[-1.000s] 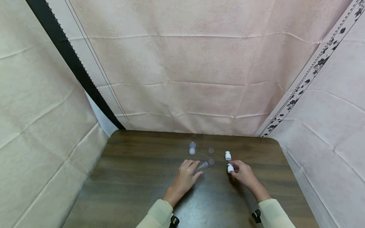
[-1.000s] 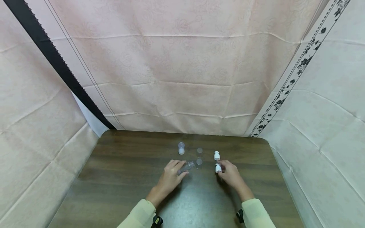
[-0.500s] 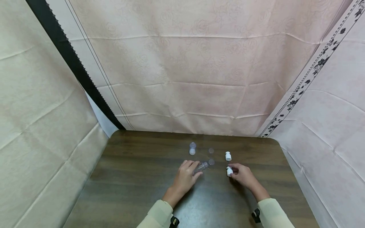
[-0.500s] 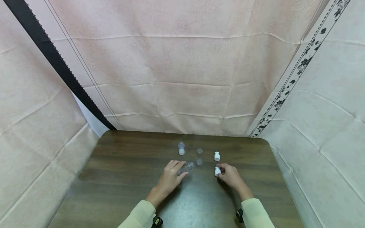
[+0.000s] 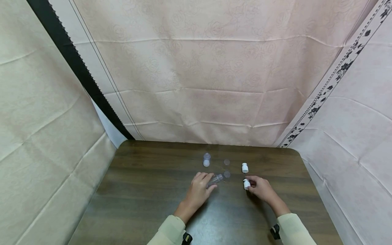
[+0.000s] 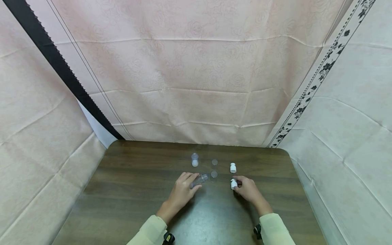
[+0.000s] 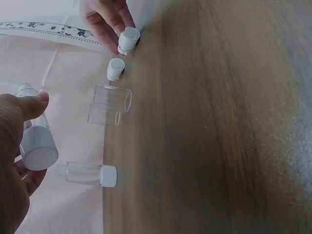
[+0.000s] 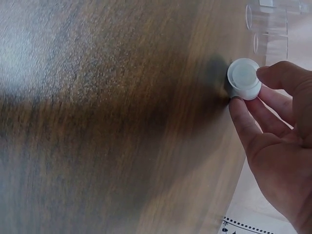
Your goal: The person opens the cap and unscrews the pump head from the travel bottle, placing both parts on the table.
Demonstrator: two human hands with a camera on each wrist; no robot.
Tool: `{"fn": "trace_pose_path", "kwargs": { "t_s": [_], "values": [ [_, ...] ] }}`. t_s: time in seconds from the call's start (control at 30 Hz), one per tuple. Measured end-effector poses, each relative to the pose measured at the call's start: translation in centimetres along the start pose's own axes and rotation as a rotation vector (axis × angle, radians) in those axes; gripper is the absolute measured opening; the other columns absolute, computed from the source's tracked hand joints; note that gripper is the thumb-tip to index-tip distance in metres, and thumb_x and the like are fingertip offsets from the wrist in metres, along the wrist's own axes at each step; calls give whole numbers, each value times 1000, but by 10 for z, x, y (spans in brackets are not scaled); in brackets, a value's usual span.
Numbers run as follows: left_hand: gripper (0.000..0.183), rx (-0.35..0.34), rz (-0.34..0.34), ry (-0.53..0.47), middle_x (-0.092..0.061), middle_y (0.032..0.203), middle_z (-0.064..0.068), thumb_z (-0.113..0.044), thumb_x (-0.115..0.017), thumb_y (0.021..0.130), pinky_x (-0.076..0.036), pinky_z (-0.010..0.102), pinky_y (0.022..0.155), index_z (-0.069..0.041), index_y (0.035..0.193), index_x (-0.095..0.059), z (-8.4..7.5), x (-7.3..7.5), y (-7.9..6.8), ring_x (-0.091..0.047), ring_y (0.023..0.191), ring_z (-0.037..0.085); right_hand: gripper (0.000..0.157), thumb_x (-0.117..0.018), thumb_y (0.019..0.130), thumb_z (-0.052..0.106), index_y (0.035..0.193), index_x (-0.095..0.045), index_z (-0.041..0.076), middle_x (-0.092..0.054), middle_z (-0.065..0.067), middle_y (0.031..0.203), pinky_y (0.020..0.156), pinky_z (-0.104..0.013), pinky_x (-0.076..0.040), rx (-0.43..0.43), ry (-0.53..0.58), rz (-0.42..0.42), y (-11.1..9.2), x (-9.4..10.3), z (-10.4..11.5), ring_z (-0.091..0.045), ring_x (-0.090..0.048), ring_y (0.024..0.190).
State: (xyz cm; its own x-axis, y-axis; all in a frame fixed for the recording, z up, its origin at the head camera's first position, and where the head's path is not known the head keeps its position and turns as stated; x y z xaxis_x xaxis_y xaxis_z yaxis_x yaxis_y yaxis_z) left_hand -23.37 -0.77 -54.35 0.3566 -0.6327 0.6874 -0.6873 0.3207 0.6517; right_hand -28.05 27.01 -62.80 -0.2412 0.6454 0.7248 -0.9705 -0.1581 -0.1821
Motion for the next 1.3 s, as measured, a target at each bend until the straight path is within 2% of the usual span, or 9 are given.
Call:
{"fn": "trace_pose_path", "kwargs": {
  "t_s": [0.23, 0.7, 0.97, 1.17, 1.3],
  "values": [
    [47, 14, -5, -25, -73, 101, 4, -19, -95, 73, -57, 29, 76, -5, 114, -76, 2, -1, -1, -65, 89, 17, 47, -76, 91, 6, 136, -65, 2, -69, -18, 125, 83, -40, -59, 3, -6, -6, 0, 0, 0, -27, -69, 108],
    [45, 44, 12, -6, -73, 101, 4, -19, -94, 75, -58, 28, 75, -6, 114, -76, 5, 2, 2, -65, 88, 17, 50, -75, 91, 9, 139, -63, 5, -67, -17, 127, 85, -43, -59, -6, -20, -9, -1, 3, 0, -27, -67, 109],
    [47, 60, -15, -28, -75, 102, 7, -18, -94, 74, -58, 30, 74, -4, 115, -76, 10, 3, 5, -68, 87, 18, 49, -76, 91, 8, 138, -63, 3, -66, -19, 127, 85, -42, -59, 11, -31, -10, -1, 3, 2, -28, -68, 109],
    [46, 115, -30, -60, -76, 105, 9, -15, -94, 74, -61, 37, 82, -4, 115, -75, 17, 4, 8, -73, 95, 23, 48, -77, 90, 7, 136, -65, 2, -66, -21, 128, 85, -44, -60, 41, -54, -34, -2, 7, 5, -30, -69, 109],
    [45, 154, -53, -120, -75, 103, 11, -9, -93, 74, -61, 37, 84, -1, 113, -73, 23, 2, 10, -74, 96, 25, 47, -77, 91, 9, 135, -65, 3, -65, -22, 129, 85, -45, -60, 61, -66, -51, -4, 12, 8, -31, -69, 108]
  ]
}}
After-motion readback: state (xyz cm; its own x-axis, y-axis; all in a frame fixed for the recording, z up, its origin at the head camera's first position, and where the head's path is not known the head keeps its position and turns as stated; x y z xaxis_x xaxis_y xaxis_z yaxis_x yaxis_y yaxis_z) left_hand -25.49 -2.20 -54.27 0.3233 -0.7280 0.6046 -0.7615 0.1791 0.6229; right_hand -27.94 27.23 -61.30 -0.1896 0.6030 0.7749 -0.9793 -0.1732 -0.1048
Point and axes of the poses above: each hand's wrist, its own y-axis towards the middle knuckle, its own x-axis out of the back of the hand, z = x × y, the point moved 7 cm from there along y, towards the middle knuckle
